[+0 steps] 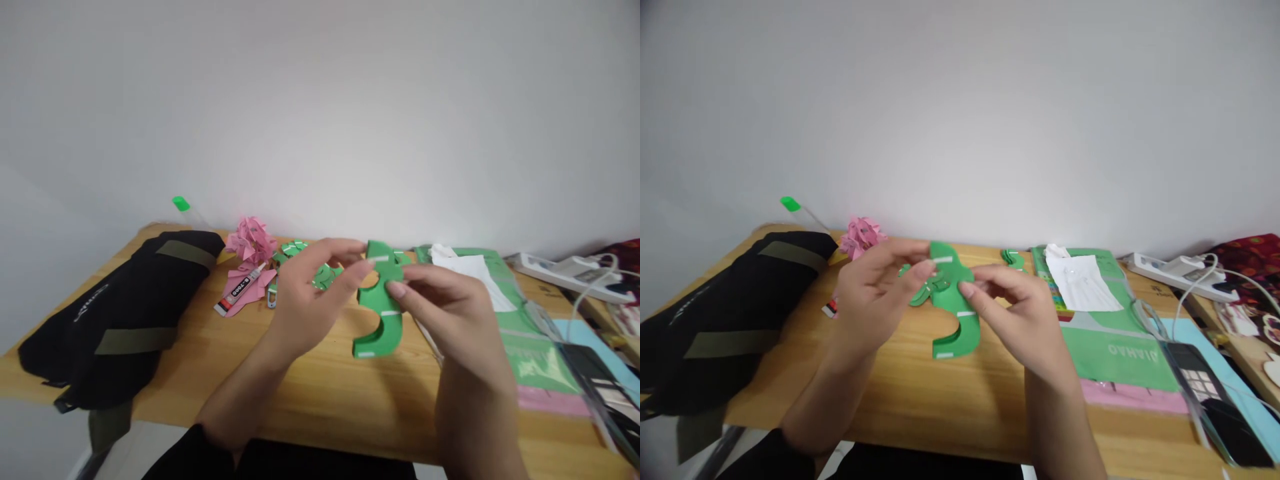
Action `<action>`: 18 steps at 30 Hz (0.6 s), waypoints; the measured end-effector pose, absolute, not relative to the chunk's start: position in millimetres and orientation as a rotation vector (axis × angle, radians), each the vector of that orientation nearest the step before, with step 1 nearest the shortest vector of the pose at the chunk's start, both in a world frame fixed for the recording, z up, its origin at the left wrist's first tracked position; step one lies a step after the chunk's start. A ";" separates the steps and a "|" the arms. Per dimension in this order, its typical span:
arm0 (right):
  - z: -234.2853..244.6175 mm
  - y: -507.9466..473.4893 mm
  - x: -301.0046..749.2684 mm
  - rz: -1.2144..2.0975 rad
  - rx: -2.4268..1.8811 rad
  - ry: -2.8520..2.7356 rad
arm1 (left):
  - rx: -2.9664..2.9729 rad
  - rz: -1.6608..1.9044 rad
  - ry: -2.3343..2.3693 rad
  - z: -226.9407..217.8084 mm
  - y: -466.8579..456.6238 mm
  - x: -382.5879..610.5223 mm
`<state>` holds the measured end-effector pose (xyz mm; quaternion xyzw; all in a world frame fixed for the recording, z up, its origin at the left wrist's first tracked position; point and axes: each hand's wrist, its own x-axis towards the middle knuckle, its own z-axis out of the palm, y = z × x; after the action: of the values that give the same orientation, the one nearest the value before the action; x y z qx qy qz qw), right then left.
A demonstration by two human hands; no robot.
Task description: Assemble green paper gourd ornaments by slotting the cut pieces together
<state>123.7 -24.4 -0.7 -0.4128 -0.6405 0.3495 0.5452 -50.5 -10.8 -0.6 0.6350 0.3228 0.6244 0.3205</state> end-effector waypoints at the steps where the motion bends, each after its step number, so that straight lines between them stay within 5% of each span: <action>1: -2.6 -21.4 123.7 0.923 -0.989 -1.402 | 1.625 1.534 0.877 -1.5 -8.0 -50.2; 7: -4.3 -6.1 125.6 1.118 -1.071 -1.082 | 1.617 0.936 0.818 -0.7 0.4 -50.3; 18: -3.8 -2.8 129.0 1.161 -1.003 -1.036 | 1.484 0.816 0.747 2.5 -2.5 -47.5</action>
<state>129.0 -2.8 -3.8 -0.4330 -0.4471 0.5012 0.6012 -47.5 -2.5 2.5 0.6405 0.3223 0.3524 0.6015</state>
